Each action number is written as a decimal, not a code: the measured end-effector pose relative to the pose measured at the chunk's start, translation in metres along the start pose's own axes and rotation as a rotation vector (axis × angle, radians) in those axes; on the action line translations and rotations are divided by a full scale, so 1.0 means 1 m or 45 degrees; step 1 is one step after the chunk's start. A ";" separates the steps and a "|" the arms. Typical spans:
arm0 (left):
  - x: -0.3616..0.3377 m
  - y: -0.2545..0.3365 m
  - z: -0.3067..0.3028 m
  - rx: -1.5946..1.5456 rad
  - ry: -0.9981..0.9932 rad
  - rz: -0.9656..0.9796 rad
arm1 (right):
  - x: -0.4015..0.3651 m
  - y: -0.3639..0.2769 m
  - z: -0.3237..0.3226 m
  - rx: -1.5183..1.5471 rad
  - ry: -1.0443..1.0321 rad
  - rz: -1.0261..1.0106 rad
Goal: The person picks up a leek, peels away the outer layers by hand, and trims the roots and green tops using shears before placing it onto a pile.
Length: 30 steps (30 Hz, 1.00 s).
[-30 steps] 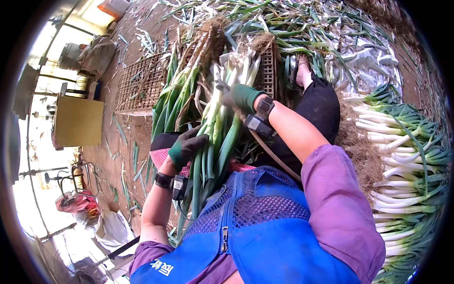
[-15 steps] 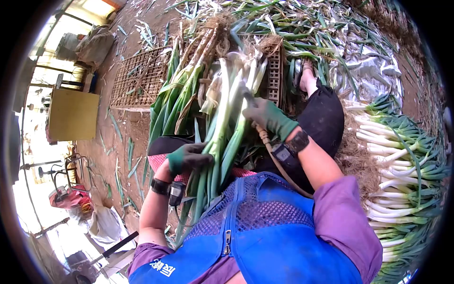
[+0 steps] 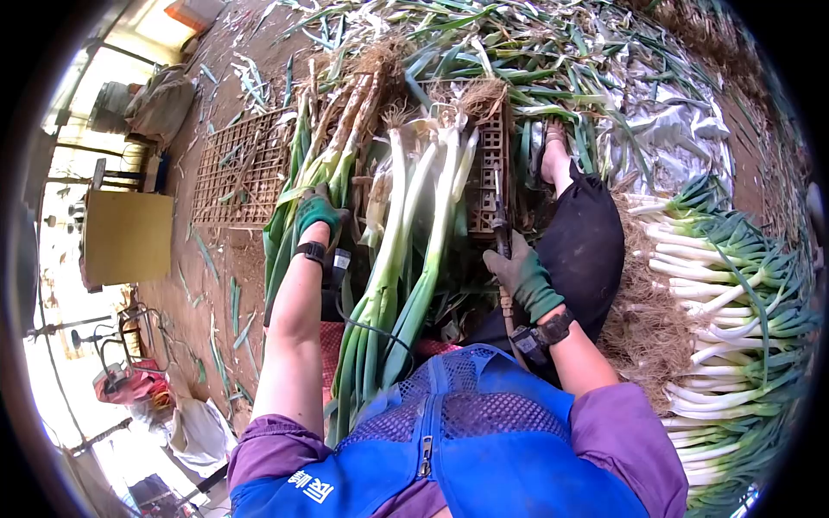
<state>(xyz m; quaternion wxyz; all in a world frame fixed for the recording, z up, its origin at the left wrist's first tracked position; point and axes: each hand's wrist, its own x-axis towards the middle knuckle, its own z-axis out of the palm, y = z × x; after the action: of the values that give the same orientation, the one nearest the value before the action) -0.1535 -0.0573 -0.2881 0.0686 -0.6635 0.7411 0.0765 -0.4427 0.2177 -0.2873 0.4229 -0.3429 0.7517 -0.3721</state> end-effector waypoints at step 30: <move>-0.089 0.056 -0.104 -0.613 -0.531 0.449 | -0.060 -0.022 -0.001 0.274 -0.390 -0.184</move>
<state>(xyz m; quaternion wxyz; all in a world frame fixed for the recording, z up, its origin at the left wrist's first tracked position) -0.1995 0.0136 -0.1666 0.0459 -0.4928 0.7749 0.3931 -0.4145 0.2571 -0.2459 0.5388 -0.4013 0.6081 -0.4231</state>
